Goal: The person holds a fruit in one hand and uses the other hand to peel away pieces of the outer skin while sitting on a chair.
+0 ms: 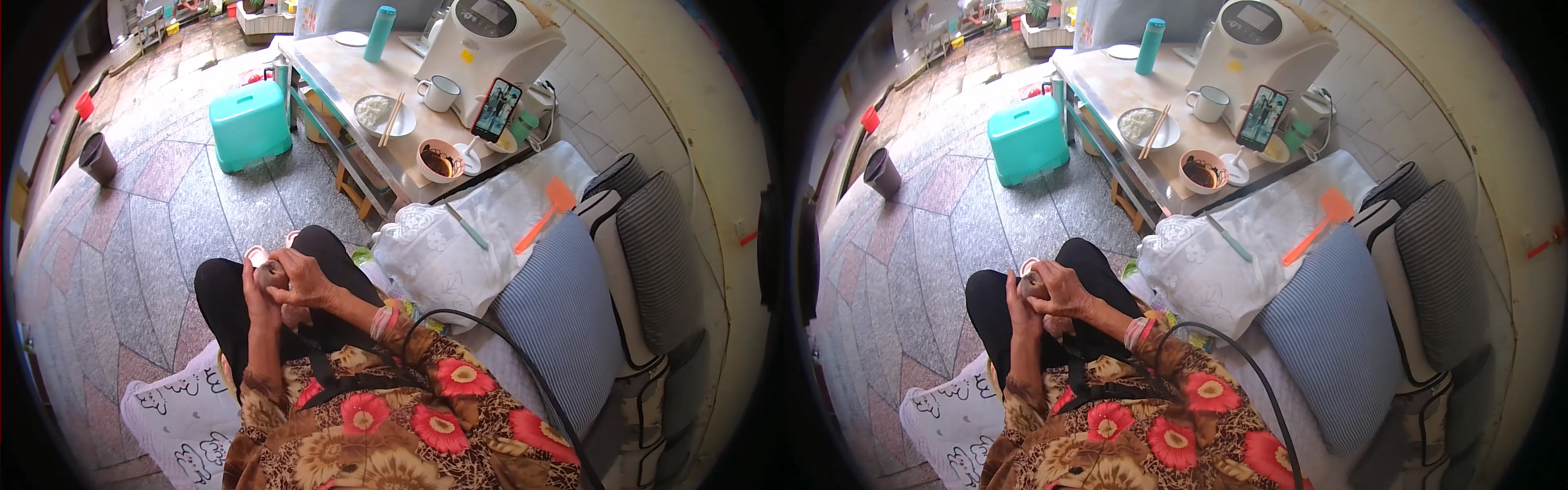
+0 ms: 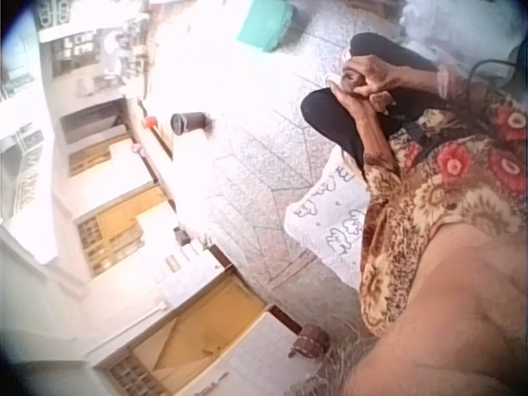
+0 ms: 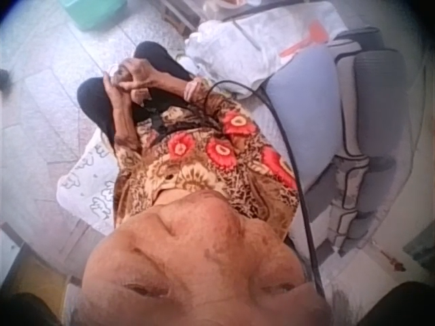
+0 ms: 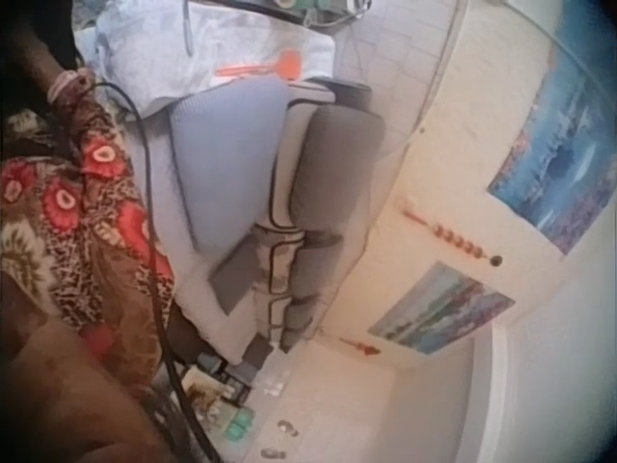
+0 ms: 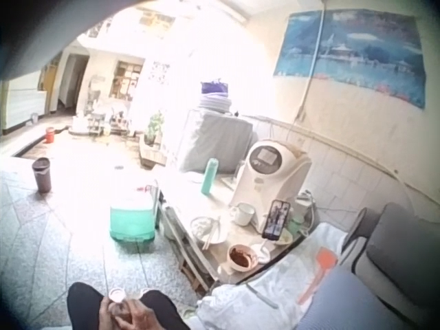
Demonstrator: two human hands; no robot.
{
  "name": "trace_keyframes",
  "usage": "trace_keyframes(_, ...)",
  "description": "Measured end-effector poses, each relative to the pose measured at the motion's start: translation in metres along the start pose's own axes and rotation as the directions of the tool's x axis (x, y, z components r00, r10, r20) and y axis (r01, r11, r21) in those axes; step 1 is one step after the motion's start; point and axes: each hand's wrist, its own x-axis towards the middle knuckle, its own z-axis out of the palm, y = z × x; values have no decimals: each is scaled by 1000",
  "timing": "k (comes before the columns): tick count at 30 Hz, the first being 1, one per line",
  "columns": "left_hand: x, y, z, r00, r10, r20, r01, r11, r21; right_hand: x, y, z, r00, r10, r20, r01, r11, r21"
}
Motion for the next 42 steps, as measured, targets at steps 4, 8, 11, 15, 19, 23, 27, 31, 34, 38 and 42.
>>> trace_keyframes(4, 36, 0, -37, 988, -154, 10, 154, 988, 17, -2, 6, 8, 996, -54, 68, 58, 997, -56)
trace_keyframes(8, 24, -8, -7, 996, -70, -62, 72, 997, 30, -9, 8, 15, 976, 166, 144, -151, 983, -108)
trace_keyframes(11, 29, -11, -17, 999, -41, -32, 40, 999, -27, -11, 12, 22, 976, 185, 119, -173, 979, -107)
trace_keyframes(15, 29, -9, -18, 994, -104, 19, 103, 994, 43, -11, 16, 21, 976, 135, 171, -138, 990, 6)
trace_keyframes(19, 35, -6, -36, 992, -126, 32, 123, 990, 75, -8, 10, 16, 954, 114, 278, -166, 971, 171)
trace_keyframes(23, 38, -11, -36, 996, -84, 10, 83, 991, 106, -9, 9, 20, 967, 167, 190, -185, 979, 83)
trace_keyframes(27, 37, -14, -32, 998, -53, -35, 55, 995, 83, -9, 12, 22, 978, 140, 157, -150, 987, 55)
trace_keyframes(31, 50, -20, -56, 998, -55, -2, 55, 994, 95, -9, 14, 21, 973, 157, 170, -165, 986, 36)
trace_keyframes(34, 53, -16, -58, 998, -67, 11, 66, 996, 63, -8, 20, 22, 986, 109, 125, -124, 984, 125)
trace_keyframes(38, 36, -5, -47, 998, -64, 27, 66, 994, -91, 5, 18, 7, 890, 251, 381, -394, 844, 365)
trace_keyframes(42, 32, -12, -18, 992, 27, -123, -25, 999, 22, -2, 21, 11, 967, 189, 168, -232, 930, 284)
